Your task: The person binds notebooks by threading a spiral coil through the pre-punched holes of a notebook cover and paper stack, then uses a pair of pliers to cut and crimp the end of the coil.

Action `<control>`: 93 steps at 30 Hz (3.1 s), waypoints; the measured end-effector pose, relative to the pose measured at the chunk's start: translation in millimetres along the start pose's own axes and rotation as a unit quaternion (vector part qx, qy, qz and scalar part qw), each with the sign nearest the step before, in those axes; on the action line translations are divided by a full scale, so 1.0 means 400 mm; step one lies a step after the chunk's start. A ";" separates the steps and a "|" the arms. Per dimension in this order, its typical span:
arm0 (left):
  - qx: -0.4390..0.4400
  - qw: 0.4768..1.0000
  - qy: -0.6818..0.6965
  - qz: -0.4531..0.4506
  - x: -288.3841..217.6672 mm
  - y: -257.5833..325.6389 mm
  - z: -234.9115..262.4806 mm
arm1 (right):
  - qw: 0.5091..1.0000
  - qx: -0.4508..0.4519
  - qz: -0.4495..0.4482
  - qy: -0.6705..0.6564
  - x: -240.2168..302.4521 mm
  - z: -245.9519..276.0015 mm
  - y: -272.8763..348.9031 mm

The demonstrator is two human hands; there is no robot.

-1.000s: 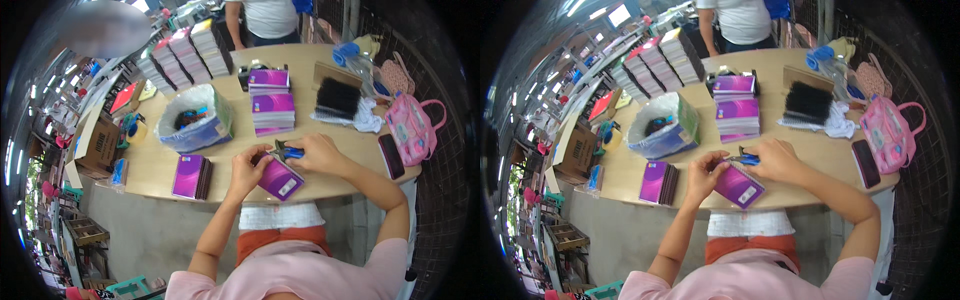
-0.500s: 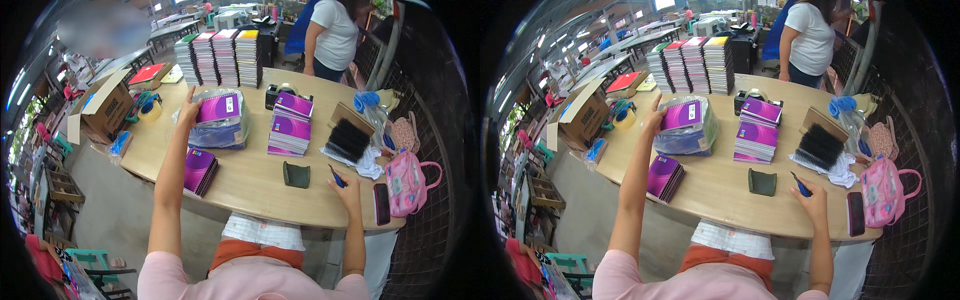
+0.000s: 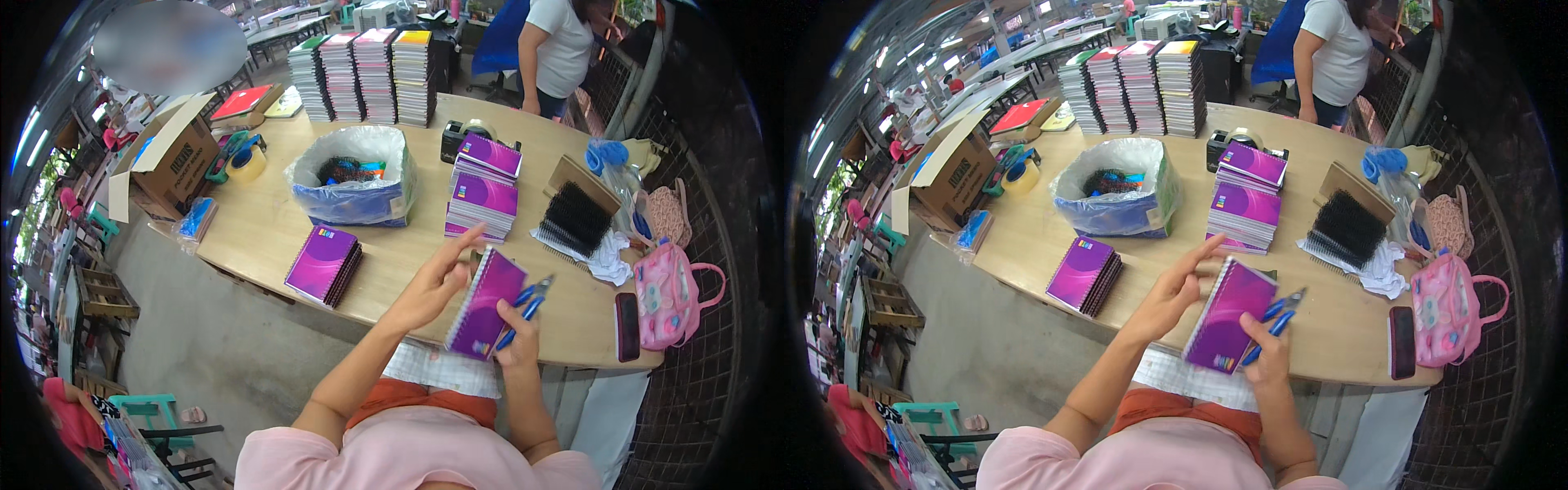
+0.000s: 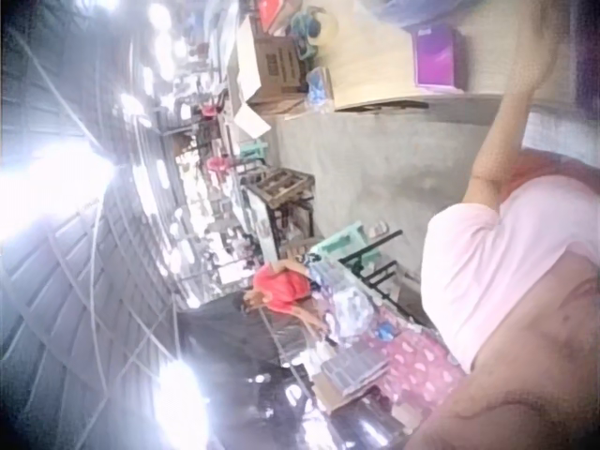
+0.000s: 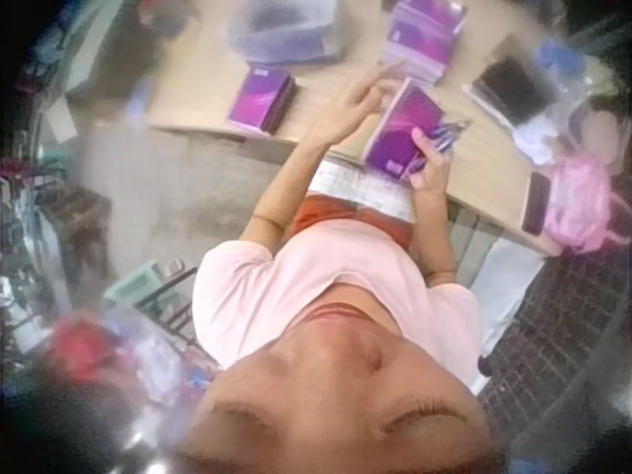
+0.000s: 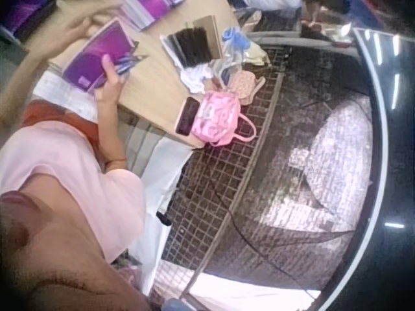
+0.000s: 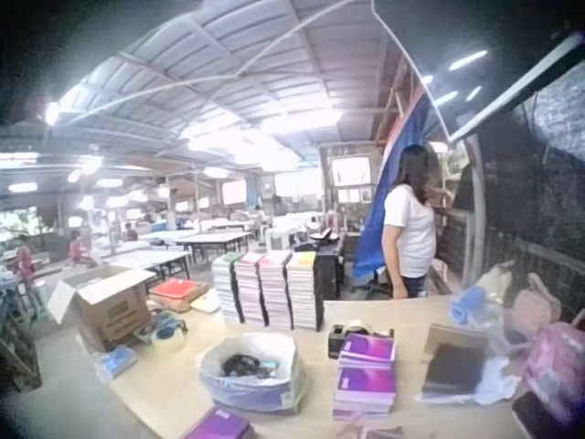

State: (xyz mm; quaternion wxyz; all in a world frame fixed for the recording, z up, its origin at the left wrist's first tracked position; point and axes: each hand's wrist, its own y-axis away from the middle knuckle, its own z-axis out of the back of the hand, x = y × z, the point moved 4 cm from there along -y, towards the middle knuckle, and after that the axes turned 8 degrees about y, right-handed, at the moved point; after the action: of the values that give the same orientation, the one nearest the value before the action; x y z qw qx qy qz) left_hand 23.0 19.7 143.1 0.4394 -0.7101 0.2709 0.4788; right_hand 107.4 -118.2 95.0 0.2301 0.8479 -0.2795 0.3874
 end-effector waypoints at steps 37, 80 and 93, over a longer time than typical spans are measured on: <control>-0.173 0.908 -0.379 -0.051 0.079 -0.140 0.173 | 0.559 -0.008 0.297 0.775 -0.034 0.097 -0.138; -0.175 0.940 -0.285 -0.069 0.272 0.109 0.009 | 0.723 0.154 0.298 0.604 0.119 0.204 -0.147; -0.188 0.942 -0.267 -0.070 0.269 0.116 0.008 | 0.760 0.197 0.286 0.550 0.116 0.201 -0.148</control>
State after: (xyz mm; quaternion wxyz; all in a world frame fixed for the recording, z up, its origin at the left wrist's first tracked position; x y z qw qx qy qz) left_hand 26.5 4.9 26.9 0.3861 -0.6433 -0.0021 0.6611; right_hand 213.7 -137.0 73.7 0.0509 0.3963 -0.2514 0.8816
